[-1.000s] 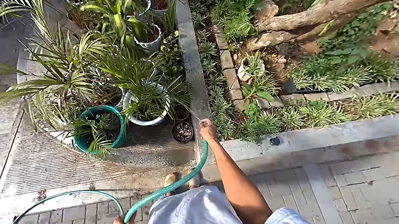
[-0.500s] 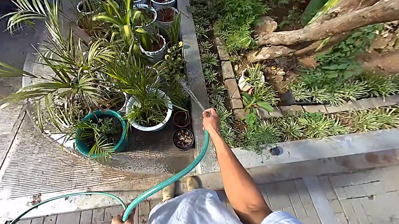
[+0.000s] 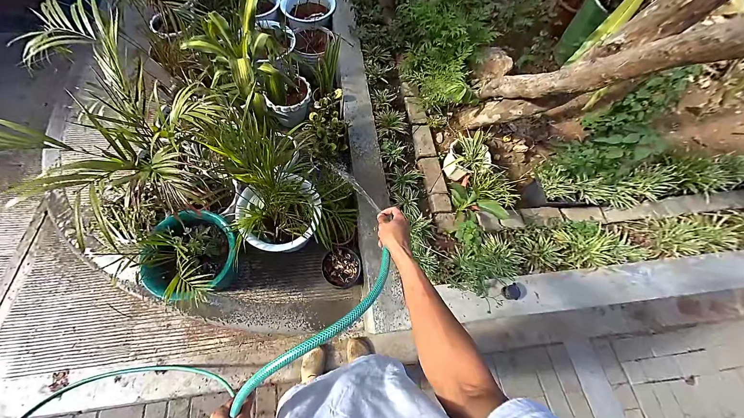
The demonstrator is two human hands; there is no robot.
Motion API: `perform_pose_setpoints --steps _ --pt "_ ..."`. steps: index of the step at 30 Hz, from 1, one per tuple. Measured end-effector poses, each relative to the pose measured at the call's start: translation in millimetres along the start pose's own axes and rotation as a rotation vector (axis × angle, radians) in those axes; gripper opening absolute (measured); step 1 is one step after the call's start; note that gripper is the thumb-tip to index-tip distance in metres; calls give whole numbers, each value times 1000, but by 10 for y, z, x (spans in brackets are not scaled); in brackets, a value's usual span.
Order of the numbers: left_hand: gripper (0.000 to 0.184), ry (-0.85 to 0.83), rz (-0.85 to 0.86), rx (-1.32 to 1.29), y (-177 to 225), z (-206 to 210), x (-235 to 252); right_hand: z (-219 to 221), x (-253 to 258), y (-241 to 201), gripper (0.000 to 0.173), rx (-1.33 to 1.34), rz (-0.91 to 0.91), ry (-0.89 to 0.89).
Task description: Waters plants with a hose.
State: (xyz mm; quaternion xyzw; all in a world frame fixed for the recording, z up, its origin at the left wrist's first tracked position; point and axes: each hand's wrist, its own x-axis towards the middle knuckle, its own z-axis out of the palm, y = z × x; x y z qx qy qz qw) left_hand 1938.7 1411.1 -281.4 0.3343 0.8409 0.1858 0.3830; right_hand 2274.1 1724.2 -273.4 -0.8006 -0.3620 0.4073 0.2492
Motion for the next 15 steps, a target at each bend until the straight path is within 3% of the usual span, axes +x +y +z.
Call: perform_pose_setpoints --steps 15 --pt "36 6 7 -12 27 -5 43 -1 -3 1 34 -21 22 -3"
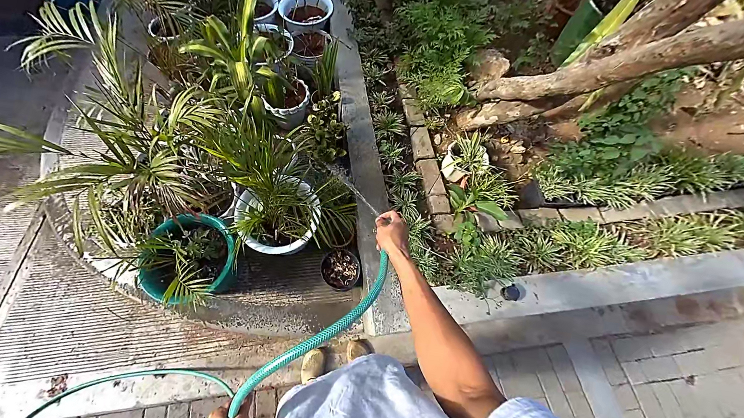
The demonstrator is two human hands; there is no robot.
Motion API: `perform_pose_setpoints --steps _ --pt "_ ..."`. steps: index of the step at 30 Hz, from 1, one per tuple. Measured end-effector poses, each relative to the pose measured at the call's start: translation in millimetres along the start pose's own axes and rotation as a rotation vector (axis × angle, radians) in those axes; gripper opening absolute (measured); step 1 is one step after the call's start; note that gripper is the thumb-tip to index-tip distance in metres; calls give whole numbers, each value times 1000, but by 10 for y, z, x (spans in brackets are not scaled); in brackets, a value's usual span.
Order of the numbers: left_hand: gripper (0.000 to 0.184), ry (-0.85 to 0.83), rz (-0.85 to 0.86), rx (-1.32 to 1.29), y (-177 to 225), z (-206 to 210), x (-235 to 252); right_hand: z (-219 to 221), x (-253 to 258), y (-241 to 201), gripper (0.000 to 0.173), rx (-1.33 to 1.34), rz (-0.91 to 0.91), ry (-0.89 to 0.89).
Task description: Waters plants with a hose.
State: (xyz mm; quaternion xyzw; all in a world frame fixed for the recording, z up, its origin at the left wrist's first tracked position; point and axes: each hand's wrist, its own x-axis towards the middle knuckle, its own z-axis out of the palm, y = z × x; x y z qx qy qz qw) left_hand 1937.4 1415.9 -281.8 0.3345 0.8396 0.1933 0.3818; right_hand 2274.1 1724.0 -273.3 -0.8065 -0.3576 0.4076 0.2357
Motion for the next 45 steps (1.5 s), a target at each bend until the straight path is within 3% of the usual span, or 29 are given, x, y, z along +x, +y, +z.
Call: perform_pose_setpoints --steps 7,45 --pt "39 -5 0 6 26 -30 14 -42 49 -99 35 72 -53 84" --pt "37 8 -7 -44 -85 6 47 -56 -69 -286 37 105 -143 138"
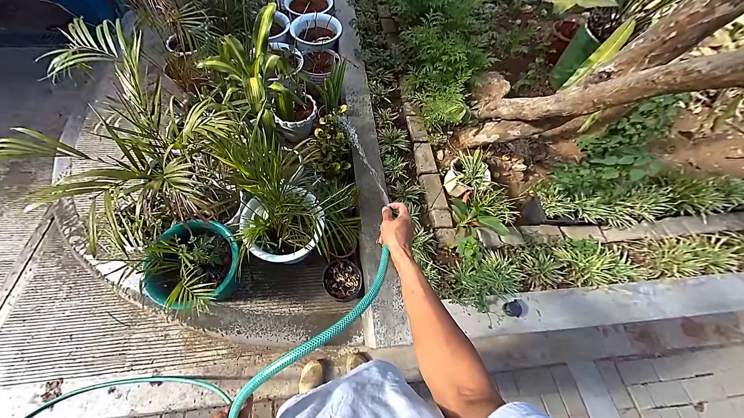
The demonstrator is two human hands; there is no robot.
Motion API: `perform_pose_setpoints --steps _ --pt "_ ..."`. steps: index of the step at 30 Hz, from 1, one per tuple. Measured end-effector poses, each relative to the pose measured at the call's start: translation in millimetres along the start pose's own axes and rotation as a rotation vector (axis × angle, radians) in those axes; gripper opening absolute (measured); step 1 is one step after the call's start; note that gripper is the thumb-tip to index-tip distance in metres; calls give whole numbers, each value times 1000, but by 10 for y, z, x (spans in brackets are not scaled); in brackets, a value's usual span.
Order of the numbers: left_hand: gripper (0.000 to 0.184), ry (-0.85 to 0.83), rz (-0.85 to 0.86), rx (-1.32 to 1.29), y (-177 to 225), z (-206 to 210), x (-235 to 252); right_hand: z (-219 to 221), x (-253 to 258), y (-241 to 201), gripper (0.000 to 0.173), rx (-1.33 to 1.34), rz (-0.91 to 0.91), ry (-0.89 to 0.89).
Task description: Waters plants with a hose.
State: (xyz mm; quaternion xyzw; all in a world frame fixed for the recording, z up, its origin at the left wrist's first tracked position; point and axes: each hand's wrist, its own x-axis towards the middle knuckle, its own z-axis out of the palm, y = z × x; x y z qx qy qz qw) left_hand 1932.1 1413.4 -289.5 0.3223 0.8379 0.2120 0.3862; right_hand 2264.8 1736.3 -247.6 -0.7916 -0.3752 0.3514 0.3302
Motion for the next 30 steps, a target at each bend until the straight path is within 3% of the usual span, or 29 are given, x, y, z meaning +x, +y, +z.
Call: perform_pose_setpoints --steps 30 --pt "38 10 0 -28 -9 -70 8 40 -67 -152 36 93 -62 30"
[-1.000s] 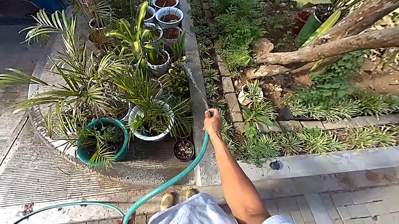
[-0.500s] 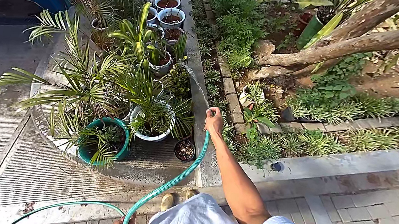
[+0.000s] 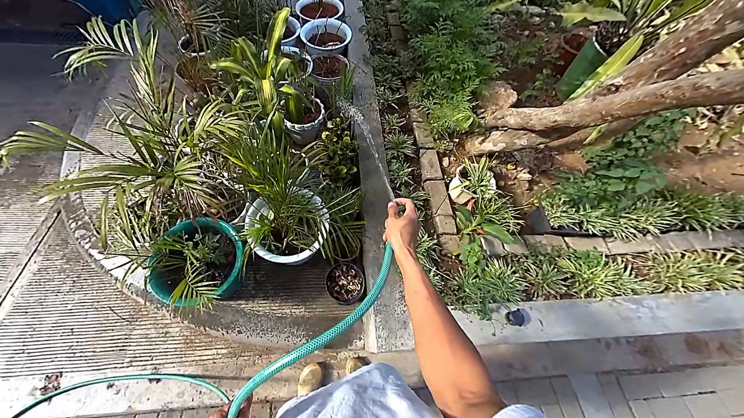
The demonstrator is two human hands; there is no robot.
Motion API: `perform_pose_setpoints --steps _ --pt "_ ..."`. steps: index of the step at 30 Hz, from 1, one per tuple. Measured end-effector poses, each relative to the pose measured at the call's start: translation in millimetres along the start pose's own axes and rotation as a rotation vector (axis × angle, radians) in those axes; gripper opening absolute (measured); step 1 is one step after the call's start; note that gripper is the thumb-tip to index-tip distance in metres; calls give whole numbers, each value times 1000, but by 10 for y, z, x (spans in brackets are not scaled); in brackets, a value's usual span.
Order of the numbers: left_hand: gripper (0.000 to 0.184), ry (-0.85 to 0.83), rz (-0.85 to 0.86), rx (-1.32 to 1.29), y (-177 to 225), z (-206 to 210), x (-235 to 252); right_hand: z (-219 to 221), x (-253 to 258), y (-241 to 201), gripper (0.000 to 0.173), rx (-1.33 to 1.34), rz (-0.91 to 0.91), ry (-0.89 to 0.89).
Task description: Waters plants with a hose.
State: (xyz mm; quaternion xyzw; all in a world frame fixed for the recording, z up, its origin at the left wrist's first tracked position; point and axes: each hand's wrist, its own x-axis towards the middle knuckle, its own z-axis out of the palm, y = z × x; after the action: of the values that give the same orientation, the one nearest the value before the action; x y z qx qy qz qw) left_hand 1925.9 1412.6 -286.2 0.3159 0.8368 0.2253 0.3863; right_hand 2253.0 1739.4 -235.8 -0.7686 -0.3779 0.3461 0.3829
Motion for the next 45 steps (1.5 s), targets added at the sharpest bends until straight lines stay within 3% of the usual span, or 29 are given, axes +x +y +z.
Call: perform_pose_setpoints --steps 23,39,45 --pt "39 24 26 -10 -116 -4 13 91 3 51 35 -68 -6 14" --pt "38 6 -19 -63 -332 -321 29 350 -314 57 36 -22 4 22" --pt "35 -23 -32 -64 -575 -543 161 573 -735 398 37 -180 182 -60"
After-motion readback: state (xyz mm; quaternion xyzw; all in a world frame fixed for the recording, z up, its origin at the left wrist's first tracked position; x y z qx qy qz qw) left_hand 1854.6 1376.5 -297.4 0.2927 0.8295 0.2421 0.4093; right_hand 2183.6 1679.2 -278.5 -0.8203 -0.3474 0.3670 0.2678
